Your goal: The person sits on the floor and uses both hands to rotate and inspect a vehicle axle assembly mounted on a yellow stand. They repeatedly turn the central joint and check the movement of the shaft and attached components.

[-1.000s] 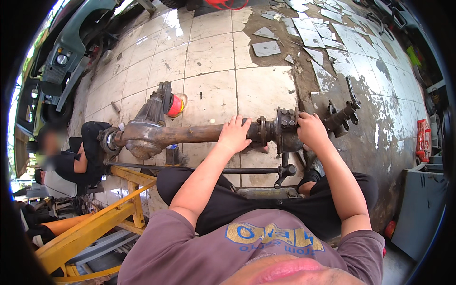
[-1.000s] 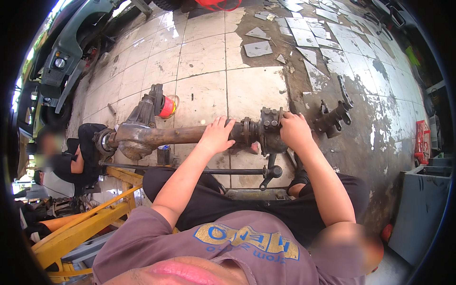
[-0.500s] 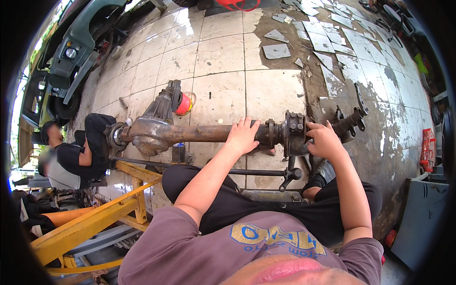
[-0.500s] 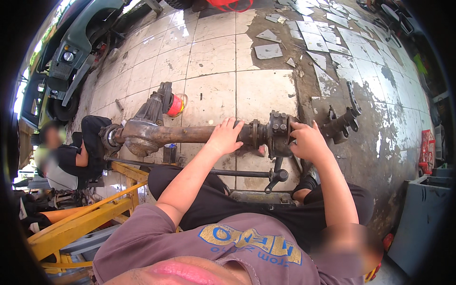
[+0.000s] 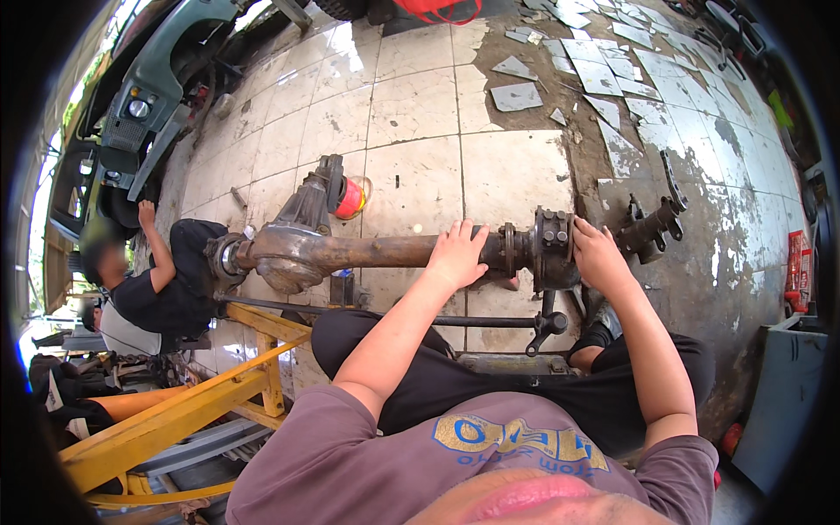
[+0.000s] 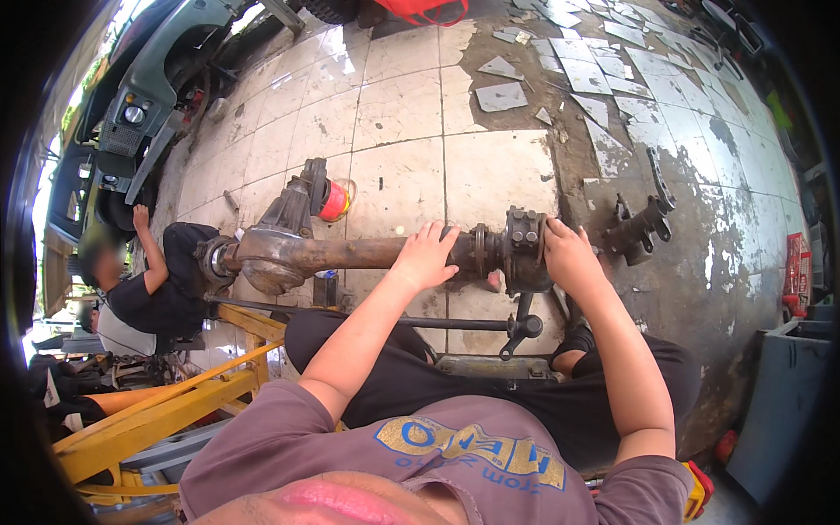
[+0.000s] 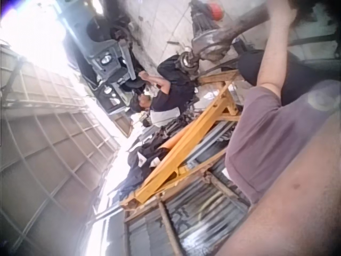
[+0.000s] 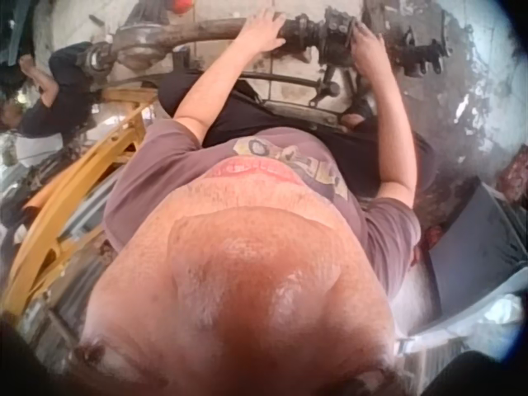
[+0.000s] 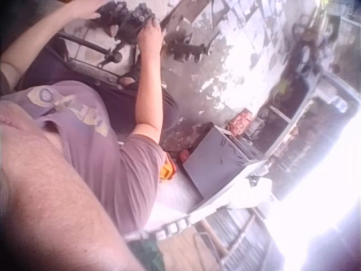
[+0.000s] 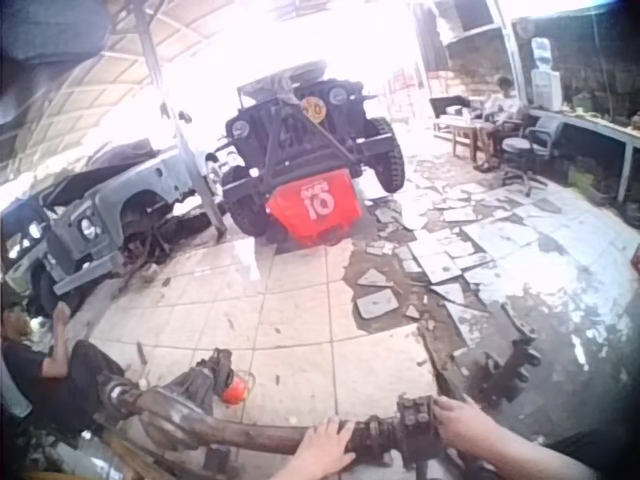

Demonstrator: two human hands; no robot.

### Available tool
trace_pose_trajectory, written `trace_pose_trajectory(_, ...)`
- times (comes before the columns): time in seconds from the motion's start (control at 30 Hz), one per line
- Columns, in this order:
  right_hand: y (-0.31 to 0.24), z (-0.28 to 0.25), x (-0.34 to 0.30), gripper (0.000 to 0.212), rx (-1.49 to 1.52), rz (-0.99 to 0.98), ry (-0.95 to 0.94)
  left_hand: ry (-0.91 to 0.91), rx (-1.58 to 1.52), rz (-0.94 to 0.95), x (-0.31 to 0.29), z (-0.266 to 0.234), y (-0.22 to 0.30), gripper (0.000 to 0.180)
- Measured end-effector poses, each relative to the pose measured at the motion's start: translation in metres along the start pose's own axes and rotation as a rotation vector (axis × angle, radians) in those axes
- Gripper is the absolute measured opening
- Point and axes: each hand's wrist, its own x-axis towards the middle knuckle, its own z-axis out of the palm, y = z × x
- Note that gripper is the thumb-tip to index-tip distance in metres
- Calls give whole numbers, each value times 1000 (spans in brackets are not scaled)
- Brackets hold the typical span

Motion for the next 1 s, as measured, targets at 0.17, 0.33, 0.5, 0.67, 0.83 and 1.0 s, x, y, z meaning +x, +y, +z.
trace_pose_trajectory(0.17, -19, -19, -9, 51, -73, -26, -92, -19, 1, 2, -2, -4, 1, 91)
trace_pose_trajectory(0.33, -15, -8, -8, 56, -64, -42, 14, -29, -20, -4, 0, -7, 2, 91)
trace_pose_trajectory(0.5, -18, -23, -6, 55, -75, -21, -99, -36, -16, -13, -2, -6, 1, 92)
trace_pose_trajectory(0.67, -10, -12, -5, 54, -102, -27, -56, -20, -9, -8, -1, -4, 3, 92)
trace_pose_trajectory(0.83, -5, -12, 8, 42, -126, 7, -113, 1, -24, 11, -2, -5, 3, 92)
trace_pose_trajectory(1.0, -11, -15, 15, 37, -146, 59, -123, 5, -15, 8, 0, -6, 3, 93)
